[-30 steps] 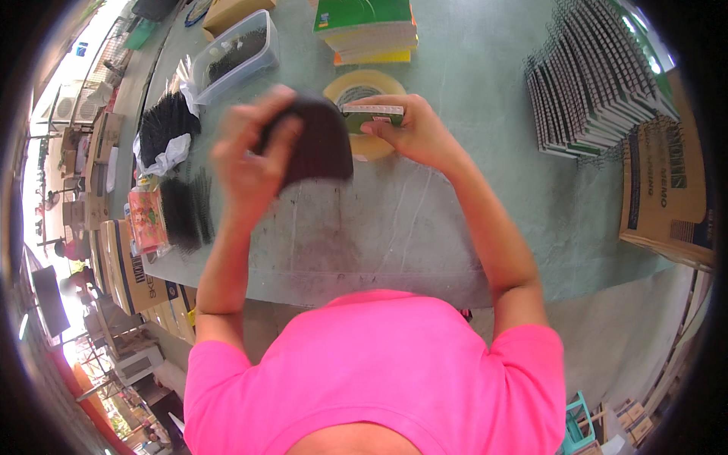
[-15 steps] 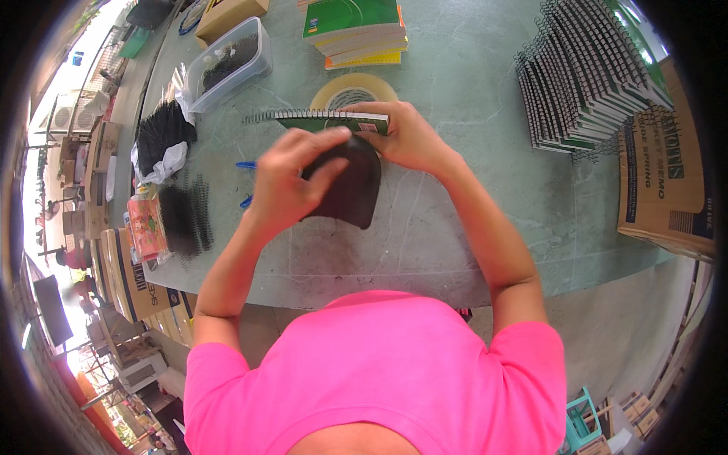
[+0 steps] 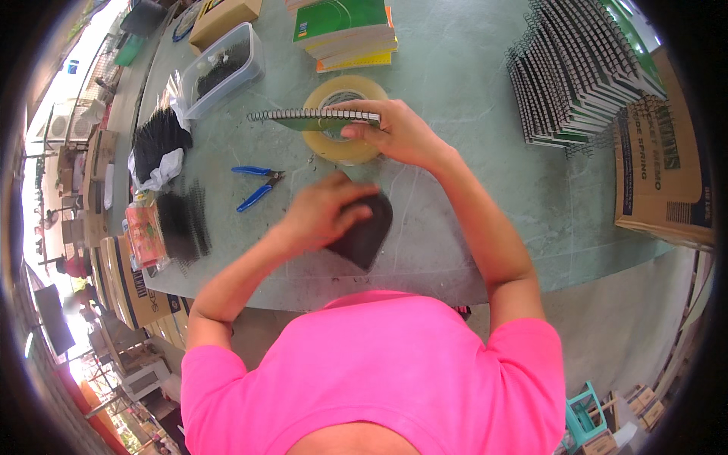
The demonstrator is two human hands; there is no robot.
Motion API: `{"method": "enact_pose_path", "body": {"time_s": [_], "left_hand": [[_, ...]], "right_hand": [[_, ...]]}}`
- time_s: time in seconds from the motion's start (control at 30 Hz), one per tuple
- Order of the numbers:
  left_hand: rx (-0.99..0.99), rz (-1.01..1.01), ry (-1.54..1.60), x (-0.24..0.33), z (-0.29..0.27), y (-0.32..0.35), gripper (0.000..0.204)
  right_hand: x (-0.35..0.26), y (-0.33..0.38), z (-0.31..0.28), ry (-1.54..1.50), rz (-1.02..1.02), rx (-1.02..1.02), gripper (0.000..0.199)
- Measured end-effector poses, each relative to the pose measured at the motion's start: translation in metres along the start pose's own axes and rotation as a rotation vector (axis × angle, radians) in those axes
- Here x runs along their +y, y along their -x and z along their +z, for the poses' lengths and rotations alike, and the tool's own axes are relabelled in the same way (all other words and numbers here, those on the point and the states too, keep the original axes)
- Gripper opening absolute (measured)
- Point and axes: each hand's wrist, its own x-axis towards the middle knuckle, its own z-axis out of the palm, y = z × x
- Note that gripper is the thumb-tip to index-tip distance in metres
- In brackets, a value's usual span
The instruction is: The person threads a plastic spiral through pre-punched holes in a notebook, trims the excess wire with pliers, and places the finished item on a stack.
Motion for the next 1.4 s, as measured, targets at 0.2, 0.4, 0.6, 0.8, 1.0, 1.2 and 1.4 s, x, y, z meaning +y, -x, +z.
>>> {"method": "enact_pose_path", "body": {"time_s": [0.2, 0.4, 0.6, 0.8, 1.0, 1.2, 1.4], "left_hand": [[0.559, 0.159, -0.157, 0.009, -0.026, -0.022, 0.033], [0.493, 0.174, -0.466, -0.003, -0.059, -0.054, 0.027], [0.500, 0.108, -0.243, 0.008, -0.057, -0.064, 0.026], [0.396, 0.119, -0.079, 0.011, -0.058, -0.076, 0.025], [0.447, 0.232, -0.064, 0.010, -0.049, -0.084, 0.021], [0.449, 0.242, 0.034, 0.013, -0.049, -0.083, 0.018], [0.419, 0.123, 0.004, 0.014, -0.057, -0.072, 0.019]], "right_hand": [[-0.002, 0.001, -0.011, 0.188, -0.074, 0.151, 0.026], [-0.012, 0.002, -0.007, 0.111, -0.014, 0.209, 0.022], [-0.004, 0.005, -0.025, 0.301, 0.163, 0.132, 0.027], [-0.012, 0.005, -0.025, 0.404, 0.243, 0.090, 0.023], [-0.018, 0.007, -0.025, 0.422, 0.202, 0.093, 0.023], [-0.018, 0.009, -0.020, 0.397, 0.172, 0.085, 0.020], [-0.021, 0.009, -0.009, 0.554, 0.060, 0.052, 0.019]]}}
